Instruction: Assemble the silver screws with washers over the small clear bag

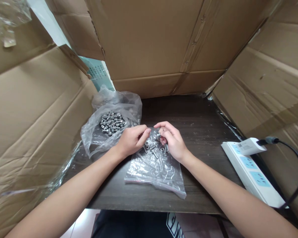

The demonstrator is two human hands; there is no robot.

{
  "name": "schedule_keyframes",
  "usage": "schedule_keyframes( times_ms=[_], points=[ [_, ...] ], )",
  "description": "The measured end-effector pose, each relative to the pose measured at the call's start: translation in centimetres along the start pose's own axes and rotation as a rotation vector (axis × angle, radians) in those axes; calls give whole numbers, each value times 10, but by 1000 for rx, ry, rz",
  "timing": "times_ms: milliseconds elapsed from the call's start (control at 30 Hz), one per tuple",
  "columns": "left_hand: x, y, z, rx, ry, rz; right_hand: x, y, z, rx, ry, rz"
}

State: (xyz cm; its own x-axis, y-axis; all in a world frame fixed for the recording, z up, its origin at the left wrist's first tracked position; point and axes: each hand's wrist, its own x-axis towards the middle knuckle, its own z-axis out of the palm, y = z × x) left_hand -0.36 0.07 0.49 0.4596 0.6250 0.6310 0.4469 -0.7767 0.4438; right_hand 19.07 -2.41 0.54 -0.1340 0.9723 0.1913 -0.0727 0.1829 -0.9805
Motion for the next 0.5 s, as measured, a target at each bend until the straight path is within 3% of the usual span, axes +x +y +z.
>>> schedule_keyframes(
  times_ms=[167,500],
  points=[
    [-2,2,2,-123,-55,-61,0,2,0,-59,-12,-61],
    [-3,-1,4,-129,-56,-7,-3,2,2,-87,-67,-58]
  ],
)
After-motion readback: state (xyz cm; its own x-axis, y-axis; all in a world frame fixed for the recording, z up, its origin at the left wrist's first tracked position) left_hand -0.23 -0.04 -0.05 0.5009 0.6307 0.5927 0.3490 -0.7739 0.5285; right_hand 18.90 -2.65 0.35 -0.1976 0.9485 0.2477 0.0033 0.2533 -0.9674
